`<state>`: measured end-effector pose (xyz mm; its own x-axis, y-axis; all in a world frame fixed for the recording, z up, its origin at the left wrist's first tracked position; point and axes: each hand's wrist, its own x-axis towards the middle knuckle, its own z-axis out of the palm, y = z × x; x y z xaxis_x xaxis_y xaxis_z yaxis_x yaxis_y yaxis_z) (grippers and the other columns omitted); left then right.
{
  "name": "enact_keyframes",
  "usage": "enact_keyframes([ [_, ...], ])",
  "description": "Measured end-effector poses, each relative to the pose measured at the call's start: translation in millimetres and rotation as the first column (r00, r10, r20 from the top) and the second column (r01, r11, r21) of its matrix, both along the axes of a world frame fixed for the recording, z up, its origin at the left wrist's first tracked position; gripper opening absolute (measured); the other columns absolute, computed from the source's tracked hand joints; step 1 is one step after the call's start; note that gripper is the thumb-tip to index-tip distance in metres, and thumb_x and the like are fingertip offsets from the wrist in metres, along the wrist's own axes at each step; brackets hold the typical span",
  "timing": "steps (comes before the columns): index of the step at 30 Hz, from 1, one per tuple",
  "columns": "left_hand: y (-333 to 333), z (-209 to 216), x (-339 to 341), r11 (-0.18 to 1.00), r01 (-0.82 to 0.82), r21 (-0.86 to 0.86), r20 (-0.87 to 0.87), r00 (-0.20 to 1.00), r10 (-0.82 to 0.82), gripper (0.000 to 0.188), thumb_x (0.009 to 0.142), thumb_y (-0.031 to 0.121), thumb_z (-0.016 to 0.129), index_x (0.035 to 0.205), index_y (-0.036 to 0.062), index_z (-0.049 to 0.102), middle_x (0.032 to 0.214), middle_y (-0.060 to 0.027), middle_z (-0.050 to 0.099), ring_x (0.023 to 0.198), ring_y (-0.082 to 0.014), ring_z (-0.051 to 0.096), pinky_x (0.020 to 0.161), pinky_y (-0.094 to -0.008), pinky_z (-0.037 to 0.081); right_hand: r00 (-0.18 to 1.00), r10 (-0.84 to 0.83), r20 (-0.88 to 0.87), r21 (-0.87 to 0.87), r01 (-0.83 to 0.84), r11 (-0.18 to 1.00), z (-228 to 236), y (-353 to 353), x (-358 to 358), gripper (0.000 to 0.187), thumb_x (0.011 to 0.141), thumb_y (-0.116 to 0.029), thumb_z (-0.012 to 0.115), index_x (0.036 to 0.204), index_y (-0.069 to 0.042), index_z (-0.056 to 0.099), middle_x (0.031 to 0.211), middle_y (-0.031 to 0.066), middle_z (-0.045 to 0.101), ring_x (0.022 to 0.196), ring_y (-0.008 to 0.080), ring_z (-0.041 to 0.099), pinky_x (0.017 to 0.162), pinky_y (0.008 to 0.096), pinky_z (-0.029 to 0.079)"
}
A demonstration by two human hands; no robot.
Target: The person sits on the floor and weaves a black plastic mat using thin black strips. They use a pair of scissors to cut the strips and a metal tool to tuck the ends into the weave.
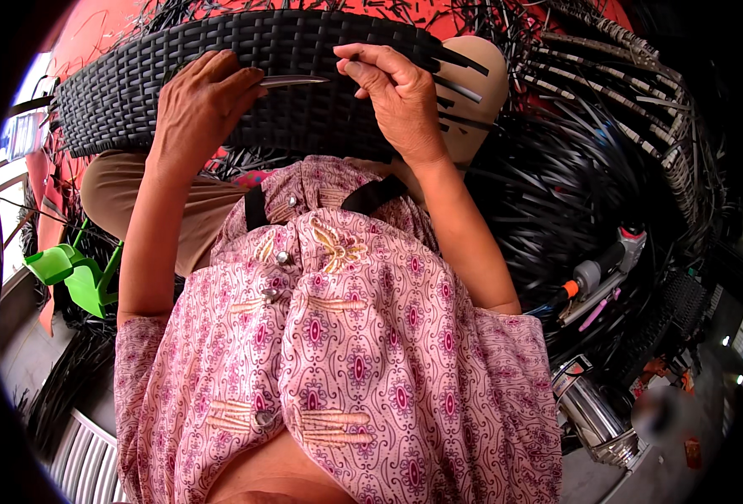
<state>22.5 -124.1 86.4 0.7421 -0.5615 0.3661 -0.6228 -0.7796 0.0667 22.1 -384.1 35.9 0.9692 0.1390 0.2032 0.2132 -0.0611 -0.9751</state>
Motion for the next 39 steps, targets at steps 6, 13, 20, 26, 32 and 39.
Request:
enact_keyframes([
  [6,4,-7,11,1.000,0.024,-0.013,-0.032,0.999,-0.025,0.015,0.084,0.024,0.076,0.091,0.0128,0.069,0.087,-0.0018,0.059,0.091,-0.0228,0.064,0.076,-0.0393,0.052,0.999,-0.024,-0.038,0.066,0.026,0.997,1,-7,-4,0.024,0.104,-0.017,0.063,0.121,-0.002,0.073,0.096,0.0053,0.076,0.082,0.0086,0.068,0.070,0.0212,0.053],
  [13,11,-18,28,0.984,0.063,-0.168,-0.139,0.986,-0.087,0.016,0.086,0.026,0.076,0.091,0.0111,0.071,0.084,-0.0035,0.060,0.085,-0.0267,0.064,0.072,-0.0412,0.051,0.992,-0.035,-0.124,0.274,0.068,0.959,-4,-8,-1,0.024,0.100,-0.018,0.069,0.117,0.000,0.072,0.091,0.0062,0.075,0.080,0.0093,0.069,0.063,0.0212,0.052],
  [20,12,-26,40,0.967,0.069,-0.246,-0.251,0.959,-0.132,0.018,0.084,0.027,0.078,0.088,0.0106,0.071,0.084,-0.0038,0.063,0.081,-0.0272,0.066,0.070,-0.0405,0.050,0.988,-0.016,-0.154,0.376,0.073,0.924,-12,-9,-1,0.018,0.098,-0.016,0.072,0.107,0.000,0.071,0.089,0.0070,0.075,0.078,0.0120,0.070,0.062,0.0217,0.052],
  [26,-1,-33,35,0.954,0.060,-0.294,-0.270,0.952,-0.143,0.021,0.081,0.022,0.081,0.090,0.0071,0.070,0.085,-0.0062,0.063,0.081,-0.0284,0.066,0.070,-0.0379,0.051,0.988,0.042,-0.147,0.442,0.028,0.896,-16,-12,1,0.019,0.099,-0.018,0.071,0.107,-0.001,0.072,0.089,0.0071,0.075,0.077,0.0121,0.070,0.062,0.0229,0.052],
  [32,-6,-36,30,0.950,0.034,-0.309,-0.263,0.957,-0.120,0.019,0.080,0.021,0.081,0.089,0.0074,0.070,0.085,-0.0052,0.064,0.081,-0.0273,0.067,0.070,-0.0374,0.052,0.976,-0.145,-0.160,0.105,0.163,0.981,18,-5,-12,0.014,0.096,-0.012,0.072,0.099,0.000,0.075,0.085,0.0049,0.075,0.072,0.0107,0.068,0.066,0.0233,0.053],
  [39,-7,-35,30,0.955,0.019,-0.297,-0.259,0.961,-0.100,0.019,0.081,0.022,0.080,0.088,0.0076,0.070,0.085,-0.0049,0.064,0.081,-0.0271,0.067,0.070,-0.0379,0.052,0.955,-0.188,0.228,-0.640,0.293,0.710,28,2,-30,0.004,0.080,-0.009,0.074,0.083,-0.007,0.073,0.078,0.0097,0.073,0.072,0.0268,0.071,0.066,0.0390,0.055],
])
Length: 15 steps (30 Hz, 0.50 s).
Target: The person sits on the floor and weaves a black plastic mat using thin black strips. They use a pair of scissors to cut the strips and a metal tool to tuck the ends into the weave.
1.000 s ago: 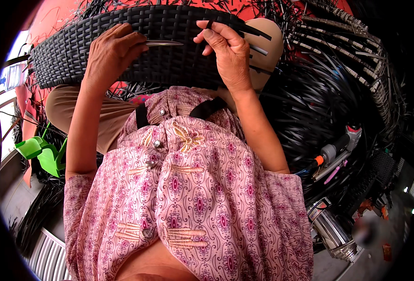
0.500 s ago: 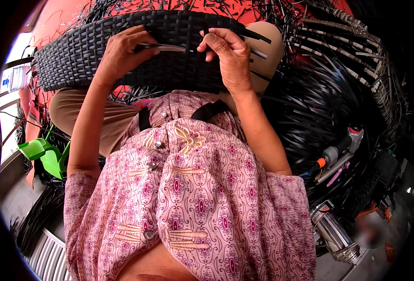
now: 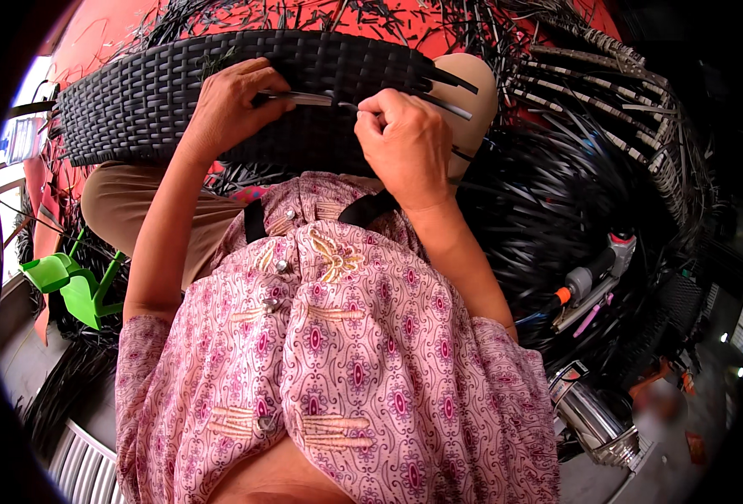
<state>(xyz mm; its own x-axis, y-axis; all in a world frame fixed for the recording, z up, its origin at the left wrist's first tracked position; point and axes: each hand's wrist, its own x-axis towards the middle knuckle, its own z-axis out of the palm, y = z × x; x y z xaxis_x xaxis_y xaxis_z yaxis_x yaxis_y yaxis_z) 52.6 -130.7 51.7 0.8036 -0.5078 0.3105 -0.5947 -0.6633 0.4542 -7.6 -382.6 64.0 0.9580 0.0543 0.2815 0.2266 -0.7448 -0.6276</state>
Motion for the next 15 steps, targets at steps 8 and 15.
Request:
enact_keyframes([
  [8,0,2,-2,0.999,0.033,-0.027,0.018,0.999,-0.033,0.020,0.082,0.023,0.079,0.088,0.0072,0.068,0.083,-0.0053,0.062,0.081,-0.0276,0.066,0.069,-0.0394,0.051,0.999,0.011,0.040,-0.131,-0.005,0.991,-11,15,-1,0.005,0.085,-0.011,0.070,0.084,-0.007,0.069,0.080,0.0119,0.072,0.079,0.0336,0.070,0.071,0.0461,0.055],
  [15,9,10,-3,0.999,0.043,0.029,0.067,0.997,-0.044,0.019,0.082,0.022,0.078,0.089,0.0072,0.068,0.084,-0.0056,0.062,0.083,-0.0282,0.065,0.070,-0.0408,0.050,0.976,0.179,0.122,-0.268,-0.141,0.953,-12,22,17,0.009,0.085,-0.009,0.074,0.090,-0.006,0.068,0.081,0.0115,0.072,0.080,0.0329,0.069,0.074,0.0445,0.055],
])
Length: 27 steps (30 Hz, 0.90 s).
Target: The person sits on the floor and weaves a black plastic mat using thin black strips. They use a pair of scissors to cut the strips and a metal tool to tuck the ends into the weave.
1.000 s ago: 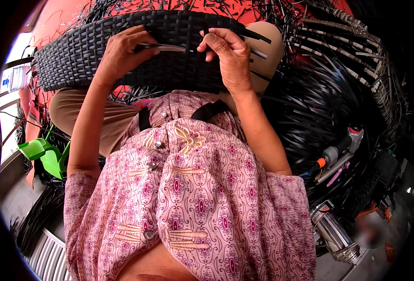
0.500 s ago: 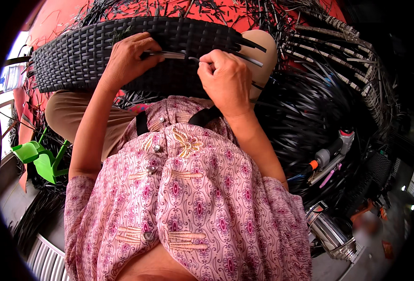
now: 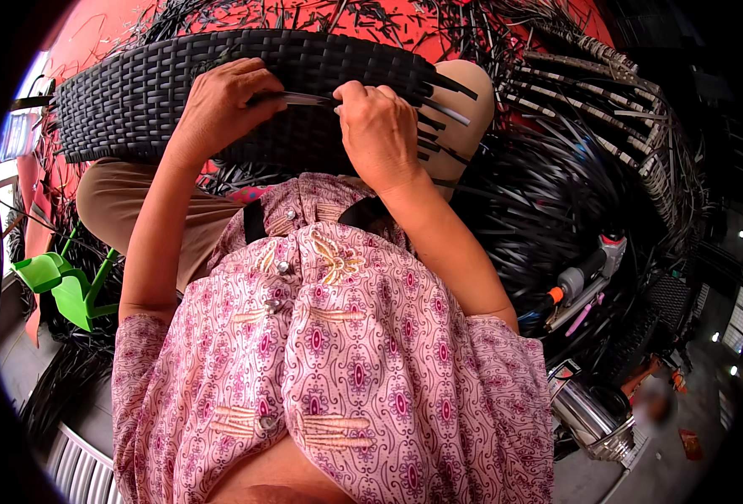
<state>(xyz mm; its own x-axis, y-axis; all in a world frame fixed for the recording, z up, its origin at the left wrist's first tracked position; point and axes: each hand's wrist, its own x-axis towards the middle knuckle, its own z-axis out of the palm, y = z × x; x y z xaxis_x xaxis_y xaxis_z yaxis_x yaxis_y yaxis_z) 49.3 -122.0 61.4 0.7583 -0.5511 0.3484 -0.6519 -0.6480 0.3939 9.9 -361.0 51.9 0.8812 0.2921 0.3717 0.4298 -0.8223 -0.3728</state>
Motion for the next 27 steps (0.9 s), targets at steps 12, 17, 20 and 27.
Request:
enact_keyframes([
  [12,2,8,-16,0.998,-0.040,0.054,0.077,0.996,0.035,0.020,0.083,0.022,0.077,0.092,0.0067,0.068,0.084,-0.0057,0.061,0.084,-0.0279,0.064,0.071,-0.0408,0.051,0.963,0.184,0.197,-0.155,-0.154,0.976,6,5,11,0.022,0.069,-0.015,0.085,0.085,-0.012,0.070,0.091,0.0015,0.059,0.094,0.0225,0.058,0.082,0.0390,0.043],
  [17,7,-4,-21,0.996,-0.080,0.025,0.039,0.996,0.079,0.021,0.083,0.023,0.077,0.094,0.0074,0.069,0.086,-0.0055,0.062,0.085,-0.0273,0.064,0.073,-0.0407,0.051,0.967,0.197,0.161,-0.147,-0.174,0.974,4,9,12,0.025,0.070,-0.011,0.086,0.090,-0.012,0.071,0.094,-0.0005,0.059,0.094,0.0213,0.059,0.081,0.0377,0.044],
  [20,8,-5,-27,0.995,-0.096,0.013,0.082,0.992,0.094,0.020,0.084,0.022,0.077,0.096,0.0077,0.070,0.086,-0.0054,0.063,0.085,-0.0270,0.064,0.073,-0.0405,0.052,0.969,0.186,0.163,-0.173,-0.158,0.972,4,13,12,0.023,0.072,-0.011,0.085,0.087,-0.010,0.068,0.094,0.0003,0.059,0.093,0.0222,0.059,0.081,0.0376,0.046],
  [27,30,-9,-42,0.981,-0.193,-0.010,0.078,0.978,0.193,0.018,0.085,0.022,0.077,0.096,0.0094,0.072,0.085,-0.0042,0.061,0.083,-0.0263,0.064,0.071,-0.0395,0.052,0.943,0.322,0.087,-0.177,-0.304,0.936,3,3,25,0.021,0.073,-0.013,0.083,0.085,-0.010,0.066,0.092,0.0037,0.059,0.087,0.0239,0.060,0.077,0.0384,0.051],
])
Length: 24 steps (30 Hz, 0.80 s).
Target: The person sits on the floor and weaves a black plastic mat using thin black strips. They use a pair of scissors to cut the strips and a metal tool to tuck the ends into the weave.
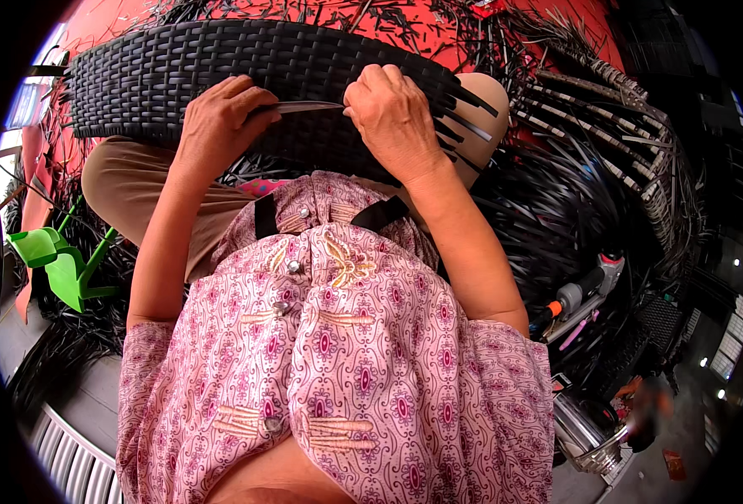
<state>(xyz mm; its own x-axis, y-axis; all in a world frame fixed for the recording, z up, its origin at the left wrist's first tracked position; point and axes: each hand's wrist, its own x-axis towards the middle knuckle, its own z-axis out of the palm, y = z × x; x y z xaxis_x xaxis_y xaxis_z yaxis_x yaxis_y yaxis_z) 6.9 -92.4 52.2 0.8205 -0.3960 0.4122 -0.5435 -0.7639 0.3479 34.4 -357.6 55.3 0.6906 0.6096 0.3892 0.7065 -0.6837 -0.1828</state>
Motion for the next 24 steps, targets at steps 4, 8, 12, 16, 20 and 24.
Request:
enact_keyframes([
  [4,17,4,0,0.997,-0.078,0.023,0.021,0.997,0.078,0.018,0.086,0.024,0.076,0.097,0.0106,0.072,0.083,-0.0043,0.059,0.082,-0.0263,0.064,0.071,-0.0393,0.051,0.997,0.061,-0.049,0.145,-0.054,0.988,8,7,6,0.017,0.078,-0.012,0.082,0.084,-0.008,0.066,0.083,0.0030,0.064,0.080,0.0221,0.063,0.074,0.0361,0.053],
  [8,22,10,7,0.993,-0.009,0.116,0.074,0.997,0.000,0.018,0.088,0.024,0.074,0.099,0.0100,0.072,0.085,-0.0051,0.058,0.083,-0.0264,0.063,0.070,-0.0398,0.050,0.909,0.090,-0.408,0.593,0.188,0.783,30,26,10,0.015,0.086,-0.014,0.081,0.086,-0.005,0.069,0.076,0.0024,0.071,0.071,0.0125,0.067,0.067,0.0279,0.054],
  [12,18,22,12,0.975,0.016,0.222,0.096,0.995,-0.038,0.016,0.088,0.022,0.073,0.097,0.0100,0.070,0.086,-0.0056,0.056,0.086,-0.0267,0.062,0.073,-0.0409,0.050,0.866,0.278,-0.417,0.813,0.218,0.541,15,39,40,0.014,0.098,-0.014,0.072,0.099,-0.001,0.069,0.079,-0.0002,0.067,0.067,0.0063,0.059,0.060,0.0218,0.047],
  [16,16,32,18,0.953,0.025,0.303,0.082,0.995,-0.052,0.015,0.086,0.020,0.074,0.096,0.0100,0.070,0.087,-0.0054,0.056,0.088,-0.0265,0.061,0.074,-0.0403,0.051,0.769,0.392,-0.505,0.831,0.310,0.463,2,53,33,0.015,0.092,-0.013,0.078,0.095,0.000,0.073,0.084,0.0014,0.073,0.076,0.0055,0.066,0.073,0.0233,0.055],
  [20,18,39,29,0.969,0.117,0.219,0.013,0.992,-0.123,0.014,0.084,0.019,0.074,0.094,0.0101,0.070,0.086,-0.0057,0.058,0.086,-0.0274,0.063,0.072,-0.0411,0.051,0.828,0.278,-0.487,0.697,0.176,0.695,-11,44,24,0.022,0.094,-0.016,0.077,0.106,0.002,0.074,0.097,0.0047,0.078,0.084,0.0094,0.071,0.076,0.0247,0.057],
  [24,29,27,48,0.977,0.180,0.114,-0.089,0.981,-0.171,0.014,0.084,0.020,0.075,0.092,0.0093,0.071,0.084,-0.0060,0.060,0.082,-0.0289,0.065,0.069,-0.0415,0.050,0.735,0.378,-0.563,0.794,0.354,0.494,-7,31,17,0.023,0.099,-0.021,0.072,0.109,-0.001,0.075,0.093,0.0036,0.077,0.082,0.0100,0.072,0.070,0.0232,0.053],
])
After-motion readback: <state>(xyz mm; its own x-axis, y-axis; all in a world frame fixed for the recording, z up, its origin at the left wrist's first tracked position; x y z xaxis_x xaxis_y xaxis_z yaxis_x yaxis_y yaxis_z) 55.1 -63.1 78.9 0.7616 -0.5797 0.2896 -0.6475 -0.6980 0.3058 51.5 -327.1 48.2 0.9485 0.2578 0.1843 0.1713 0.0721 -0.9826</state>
